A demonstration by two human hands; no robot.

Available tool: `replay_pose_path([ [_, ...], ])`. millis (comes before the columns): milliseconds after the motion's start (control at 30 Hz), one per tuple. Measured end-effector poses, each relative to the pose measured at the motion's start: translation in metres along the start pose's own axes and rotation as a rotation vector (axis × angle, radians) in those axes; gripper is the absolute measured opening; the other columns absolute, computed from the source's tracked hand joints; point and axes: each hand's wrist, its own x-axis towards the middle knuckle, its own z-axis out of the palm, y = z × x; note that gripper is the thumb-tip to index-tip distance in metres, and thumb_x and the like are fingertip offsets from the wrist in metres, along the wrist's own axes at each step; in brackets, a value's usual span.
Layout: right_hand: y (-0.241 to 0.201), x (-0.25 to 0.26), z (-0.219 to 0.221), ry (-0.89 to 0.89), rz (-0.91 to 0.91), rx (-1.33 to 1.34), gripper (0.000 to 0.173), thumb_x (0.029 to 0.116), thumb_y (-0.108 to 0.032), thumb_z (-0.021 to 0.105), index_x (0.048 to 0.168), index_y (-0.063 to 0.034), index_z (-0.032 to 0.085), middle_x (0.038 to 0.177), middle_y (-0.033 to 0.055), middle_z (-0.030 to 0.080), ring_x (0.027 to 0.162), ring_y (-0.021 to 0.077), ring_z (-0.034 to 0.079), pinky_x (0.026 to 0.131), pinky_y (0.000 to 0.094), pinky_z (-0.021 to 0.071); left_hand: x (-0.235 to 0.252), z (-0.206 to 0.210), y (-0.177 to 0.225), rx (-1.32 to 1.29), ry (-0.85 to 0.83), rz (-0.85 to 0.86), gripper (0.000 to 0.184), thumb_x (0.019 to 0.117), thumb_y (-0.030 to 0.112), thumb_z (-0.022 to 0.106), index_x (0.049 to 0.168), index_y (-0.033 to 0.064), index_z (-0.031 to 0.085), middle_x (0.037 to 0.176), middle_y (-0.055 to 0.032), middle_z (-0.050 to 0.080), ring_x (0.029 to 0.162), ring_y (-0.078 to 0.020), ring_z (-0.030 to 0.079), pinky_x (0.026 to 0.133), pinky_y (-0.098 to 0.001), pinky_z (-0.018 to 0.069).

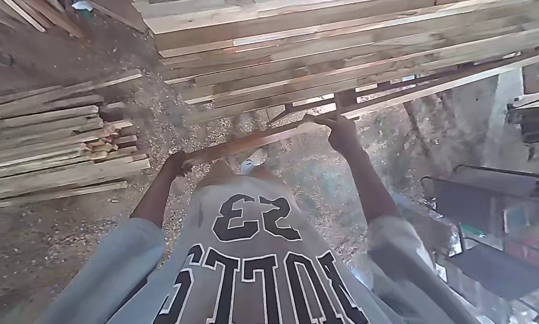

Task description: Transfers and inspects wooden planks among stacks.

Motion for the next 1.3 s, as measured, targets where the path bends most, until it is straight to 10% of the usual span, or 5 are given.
replay_pose_path([
  [267, 0.001, 0.057, -0.005, -0.032, -0.529, -0.369, 0.043, 0.0953, 0.005, 0.058, 0.111, -0.0289, 0.079, 0.126, 0.0121, 0.068, 0.123, 0.0369, 0.059, 0.119, 0.0696, 0.0189, -0.011, 0.003, -0.005, 0.024, 0.004, 0.086, 0.044, 0.1137, 0.034, 0.030, 0.137, 0.0037, 0.053, 0.100, -0.0158, 0.067, 0.068, -0.0199, 0.061, 0.066, -0.0393, 0.0530],
  [533, 0.043, 0.019, -0.043, -0.095, 0.087, -0.515, 0.022, 0.0976, -0.005, 0.059, 0.114, -0.0059, 0.073, 0.127, 0.0243, 0.064, 0.127, 0.0464, 0.054, 0.117, 0.0716, 0.0215, -0.006, 0.000, -0.011, -0.041, -0.007, 0.106, 0.048, 0.1130, 0.041, 0.026, 0.139, 0.0074, 0.050, 0.096, -0.0155, 0.067, 0.063, -0.0202, 0.059, 0.059, -0.0375, 0.0515],
  [867, 0.082, -0.045, 0.086, 0.186, 0.709, 1.232, 0.044, 0.1087, -0.023, 0.053, 0.152, -0.0159, 0.048, 0.117, 0.0145, 0.073, 0.092, 0.0227, 0.073, 0.075, 0.0403, 0.0587, -0.001, -0.014, 0.034, 0.416, -0.079, 0.014, 0.025, 0.1052, 0.027, 0.051, 0.110, 0.0040, 0.060, 0.077, -0.0078, 0.056, 0.056, -0.0155, 0.051, 0.050, -0.0325, 0.0459],
  [1067, 0.055, -0.008, 0.132, 0.507, 0.564, 0.740, 0.047, 0.1042, -0.013, 0.057, 0.150, -0.0257, 0.056, 0.136, 0.0205, 0.060, 0.112, 0.0380, 0.065, 0.093, 0.0569, 0.0542, -0.012, -0.014, 0.036, 0.332, -0.060, 0.035, 0.030, 0.1089, 0.030, 0.043, 0.111, 0.0047, 0.060, 0.075, -0.0076, 0.054, 0.053, -0.0152, 0.049, 0.047, -0.0304, 0.0431],
  [1300, 0.048, -0.027, 0.076, 0.055, 0.736, 0.392, 0.053, 0.0996, -0.015, 0.060, 0.150, -0.0267, 0.053, 0.137, 0.0302, 0.054, 0.106, 0.0477, 0.065, 0.084, 0.0637, 0.0549, -0.011, -0.013, 0.030, 0.290, -0.065, 0.072, 0.030, 0.1095, 0.028, 0.043, 0.118, 0.0032, 0.058, 0.081, -0.0100, 0.057, 0.058, -0.0176, 0.051, 0.052, -0.0345, 0.0466],
])
